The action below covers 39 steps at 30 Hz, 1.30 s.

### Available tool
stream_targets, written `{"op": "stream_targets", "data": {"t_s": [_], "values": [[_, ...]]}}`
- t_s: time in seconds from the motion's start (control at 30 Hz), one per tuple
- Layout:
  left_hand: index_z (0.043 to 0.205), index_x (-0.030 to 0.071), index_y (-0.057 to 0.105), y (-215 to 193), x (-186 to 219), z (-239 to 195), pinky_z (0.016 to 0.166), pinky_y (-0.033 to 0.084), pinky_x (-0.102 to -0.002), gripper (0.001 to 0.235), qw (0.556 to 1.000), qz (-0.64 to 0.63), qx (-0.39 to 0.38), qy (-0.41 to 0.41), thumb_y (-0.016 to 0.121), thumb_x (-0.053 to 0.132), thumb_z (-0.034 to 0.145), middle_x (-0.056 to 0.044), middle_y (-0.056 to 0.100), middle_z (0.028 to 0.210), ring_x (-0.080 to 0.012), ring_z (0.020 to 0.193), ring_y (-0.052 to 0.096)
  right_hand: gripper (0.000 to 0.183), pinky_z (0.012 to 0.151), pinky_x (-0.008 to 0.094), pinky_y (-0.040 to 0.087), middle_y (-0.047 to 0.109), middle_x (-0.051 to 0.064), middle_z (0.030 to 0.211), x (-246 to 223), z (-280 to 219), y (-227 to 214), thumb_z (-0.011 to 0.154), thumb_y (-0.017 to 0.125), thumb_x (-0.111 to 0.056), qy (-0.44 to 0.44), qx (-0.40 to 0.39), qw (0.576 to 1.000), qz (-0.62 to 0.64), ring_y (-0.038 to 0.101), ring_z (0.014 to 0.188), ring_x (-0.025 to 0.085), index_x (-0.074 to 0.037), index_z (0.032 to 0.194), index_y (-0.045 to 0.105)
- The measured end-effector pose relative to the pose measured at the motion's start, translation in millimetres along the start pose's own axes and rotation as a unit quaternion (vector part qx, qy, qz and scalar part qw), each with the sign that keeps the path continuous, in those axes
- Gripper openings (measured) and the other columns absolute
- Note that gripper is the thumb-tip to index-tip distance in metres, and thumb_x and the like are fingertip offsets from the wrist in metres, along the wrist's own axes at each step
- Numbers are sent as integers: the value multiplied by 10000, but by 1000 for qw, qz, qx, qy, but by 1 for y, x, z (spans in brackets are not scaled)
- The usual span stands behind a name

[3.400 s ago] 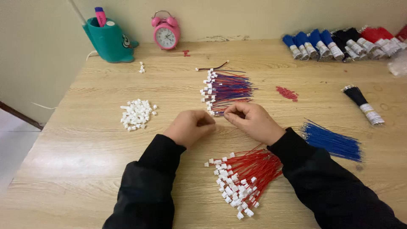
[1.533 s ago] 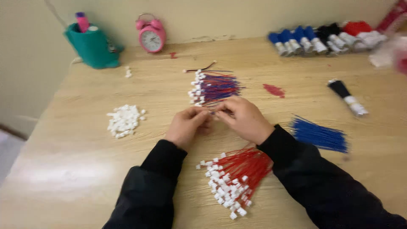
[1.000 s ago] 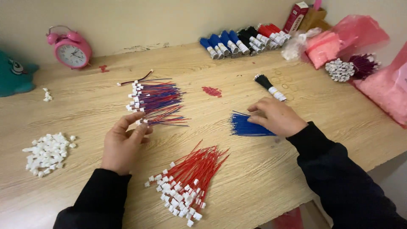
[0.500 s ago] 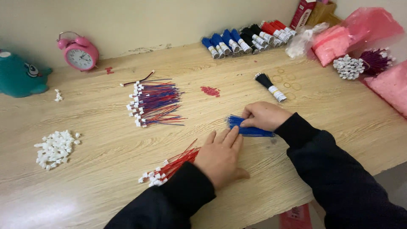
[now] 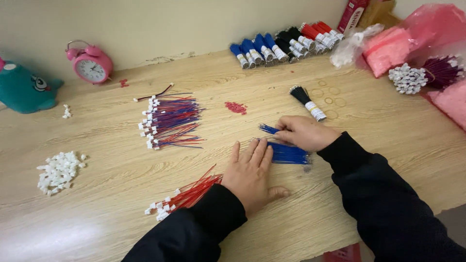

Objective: Assemble small electronic wire connectors by hand

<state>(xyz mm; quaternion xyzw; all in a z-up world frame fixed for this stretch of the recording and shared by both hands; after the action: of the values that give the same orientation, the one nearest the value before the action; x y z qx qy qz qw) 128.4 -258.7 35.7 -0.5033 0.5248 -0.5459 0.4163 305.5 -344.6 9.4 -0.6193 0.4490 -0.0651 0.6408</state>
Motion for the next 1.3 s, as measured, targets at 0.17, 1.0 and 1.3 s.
{"op": "stream_targets", "data": {"t_s": [0.17, 1.0, 1.3], "values": [[1491, 46, 246, 4, 4, 18, 1168, 35, -589, 1065, 1000, -2, -4, 1, 357, 812, 760, -145, 220, 1568, -290, 1468, 154, 232, 778, 409, 521, 766, 92, 869, 1, 2, 8, 908, 602, -300, -4, 19, 999, 28, 702, 919, 272, -120, 1030, 683], [1231, 133, 645, -30, -200, -127, 836, 475, -382, 448, 965, -177, 161, -107, 663, 366, 850, -79, 703, 1118, -249, 973, 655, 132, 986, 354, 510, 667, 137, 1007, -51, -106, 52, 1040, 431, -106, -139, 196, 873, 425, 676, 1013, 238, -26, 1037, 535], [1011, 215, 749, 14, -207, -151, 741, 505, -346, 239, 961, -183, 165, -126, 670, 296, 800, -29, 700, 901, -218, 779, 681, 160, 605, 239, 392, 530, 106, 808, -117, -80, 19, 1089, 412, -110, -170, 214, 860, 430, 467, 622, 178, -9, 1126, 531]]}}
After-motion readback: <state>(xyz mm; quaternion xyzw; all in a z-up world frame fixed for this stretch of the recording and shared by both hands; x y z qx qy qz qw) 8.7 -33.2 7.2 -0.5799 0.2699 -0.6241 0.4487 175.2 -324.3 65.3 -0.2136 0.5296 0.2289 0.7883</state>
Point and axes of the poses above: each hand's wrist, its own z-axis towards the middle knuckle, its own y-axis out of the palm, x = y × z, the point moved 5 cm from there along z, towards the middle knuckle
